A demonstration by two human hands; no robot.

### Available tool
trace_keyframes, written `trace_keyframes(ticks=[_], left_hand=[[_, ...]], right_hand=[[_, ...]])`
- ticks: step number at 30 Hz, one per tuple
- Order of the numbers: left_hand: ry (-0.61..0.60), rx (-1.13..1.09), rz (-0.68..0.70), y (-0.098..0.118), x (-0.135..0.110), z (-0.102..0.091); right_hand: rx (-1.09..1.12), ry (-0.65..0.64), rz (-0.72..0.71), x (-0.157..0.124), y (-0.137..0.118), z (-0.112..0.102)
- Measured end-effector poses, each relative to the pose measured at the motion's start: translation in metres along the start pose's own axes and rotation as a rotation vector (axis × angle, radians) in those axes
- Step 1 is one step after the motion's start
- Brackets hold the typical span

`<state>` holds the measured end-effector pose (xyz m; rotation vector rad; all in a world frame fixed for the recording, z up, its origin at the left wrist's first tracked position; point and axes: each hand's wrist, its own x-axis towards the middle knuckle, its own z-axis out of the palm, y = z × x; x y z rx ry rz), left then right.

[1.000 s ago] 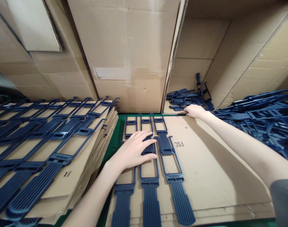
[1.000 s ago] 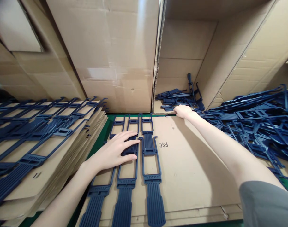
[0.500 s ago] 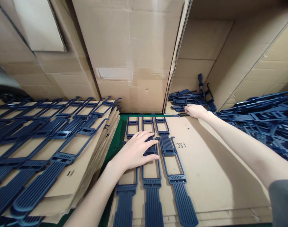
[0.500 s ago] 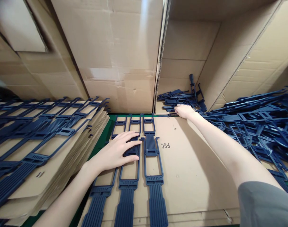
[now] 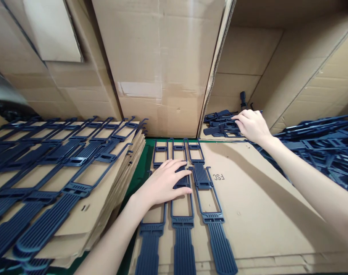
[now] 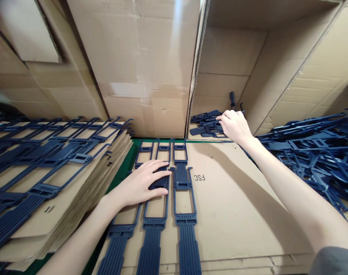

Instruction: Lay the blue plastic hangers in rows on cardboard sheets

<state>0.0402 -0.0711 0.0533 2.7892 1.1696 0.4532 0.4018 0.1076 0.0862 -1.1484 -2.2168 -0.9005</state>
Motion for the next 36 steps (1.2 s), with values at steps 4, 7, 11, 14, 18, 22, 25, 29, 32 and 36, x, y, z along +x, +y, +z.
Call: trace_keyframes(ticks=[4,7,11,14,18,22,25,29,32,36], left_hand=[[-0.001,0.006,0.002,0.0,0.001,0.0],[-0.003,0.009,0.002,0.0,0.002,-0.001],[-0.004,0.01,-0.003,0.001,0.002,-0.001],[-0.011,0.011,-0.005,0.002,0.002,-0.002],[-0.021,0.016,-0.008,0.001,0.002,-0.002],[-0.028,0.018,-0.014,0.001,0.002,-0.002],[-0.03,0.022,-0.017,0.001,0.002,-0.002],[-0.03,0.022,-0.012,0.001,0.002,-0.002],[-0.024,0.019,-0.011,0.001,0.003,-0.002],[-0.019,0.012,-0.011,0.001,0.004,-0.001]], right_hand=[[0.166,0.194,0.022,-0.002,-0.013,-0.022],[0.283,0.267,0.015,-0.002,-0.018,-0.032],[0.346,0.077,-0.201,0.001,-0.021,-0.033],[0.405,-0.121,-0.349,-0.001,-0.032,-0.025],[0.509,-0.279,-0.411,-0.015,-0.062,-0.01],[0.572,-0.235,-0.336,-0.029,-0.081,0.004],[0.613,-0.203,-0.249,-0.032,-0.084,0.011],[0.669,-0.3,-0.186,-0.033,-0.083,0.017],[0.674,-0.34,-0.101,-0.036,-0.084,0.02],[0.674,-0.292,-0.002,-0.038,-0.084,0.026]])
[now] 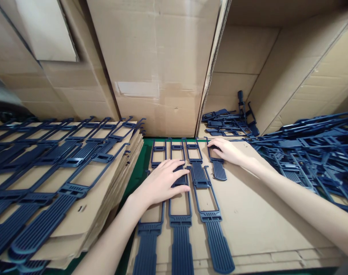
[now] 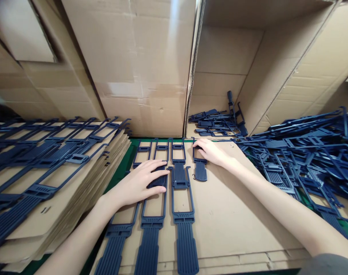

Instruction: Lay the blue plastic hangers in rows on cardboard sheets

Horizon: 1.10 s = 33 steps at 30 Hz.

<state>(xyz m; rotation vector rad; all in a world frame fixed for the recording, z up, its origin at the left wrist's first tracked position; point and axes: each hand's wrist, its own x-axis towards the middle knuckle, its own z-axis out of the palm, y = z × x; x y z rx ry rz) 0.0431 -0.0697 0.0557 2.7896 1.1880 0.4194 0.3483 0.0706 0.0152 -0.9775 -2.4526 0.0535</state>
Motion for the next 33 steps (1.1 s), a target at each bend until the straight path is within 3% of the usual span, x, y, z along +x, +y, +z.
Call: trace_keyframes(ticks=[10,27,33], left_hand=[[-0.006,0.012,0.009,-0.001,-0.002,0.001],[0.025,0.004,0.009,-0.002,-0.004,0.002],[0.038,-0.004,0.015,-0.002,-0.004,0.002]], right_hand=[[0.06,0.107,0.0,0.014,-0.002,0.015],[0.125,0.06,-0.045,0.017,-0.003,0.013],[0.029,0.062,0.221,0.027,0.027,-0.004]])
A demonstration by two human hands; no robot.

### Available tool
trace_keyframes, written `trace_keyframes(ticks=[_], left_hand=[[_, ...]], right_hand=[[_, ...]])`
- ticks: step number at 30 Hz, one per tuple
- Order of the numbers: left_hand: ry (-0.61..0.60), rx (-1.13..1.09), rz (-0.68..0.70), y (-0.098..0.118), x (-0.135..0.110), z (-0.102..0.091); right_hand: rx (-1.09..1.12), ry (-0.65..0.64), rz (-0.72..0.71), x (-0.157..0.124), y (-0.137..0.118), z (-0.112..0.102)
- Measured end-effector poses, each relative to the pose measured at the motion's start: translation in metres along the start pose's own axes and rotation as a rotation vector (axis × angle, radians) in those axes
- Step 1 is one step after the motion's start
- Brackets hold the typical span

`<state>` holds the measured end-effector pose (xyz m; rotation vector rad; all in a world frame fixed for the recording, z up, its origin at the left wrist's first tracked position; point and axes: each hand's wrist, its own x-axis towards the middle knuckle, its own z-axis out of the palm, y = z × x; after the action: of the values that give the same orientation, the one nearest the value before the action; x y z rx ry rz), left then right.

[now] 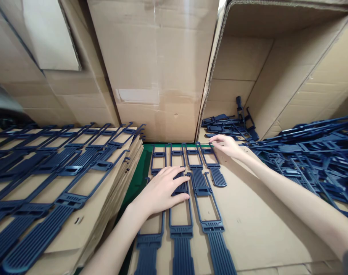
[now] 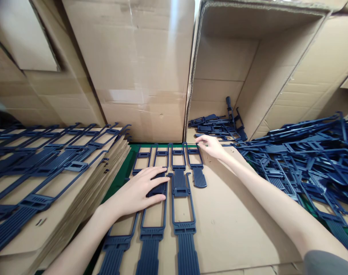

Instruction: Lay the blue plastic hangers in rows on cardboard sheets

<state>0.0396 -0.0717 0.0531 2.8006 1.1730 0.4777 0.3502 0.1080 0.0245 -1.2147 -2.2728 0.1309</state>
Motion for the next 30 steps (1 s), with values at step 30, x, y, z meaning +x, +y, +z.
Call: trace_keyframes(ticks=[30], left_hand=[[-0.027,0.018,-0.014,0.001,0.001,-0.001]], right_hand=[[-0.514,-0.142,0.363,0.009,0.083,-0.013]])
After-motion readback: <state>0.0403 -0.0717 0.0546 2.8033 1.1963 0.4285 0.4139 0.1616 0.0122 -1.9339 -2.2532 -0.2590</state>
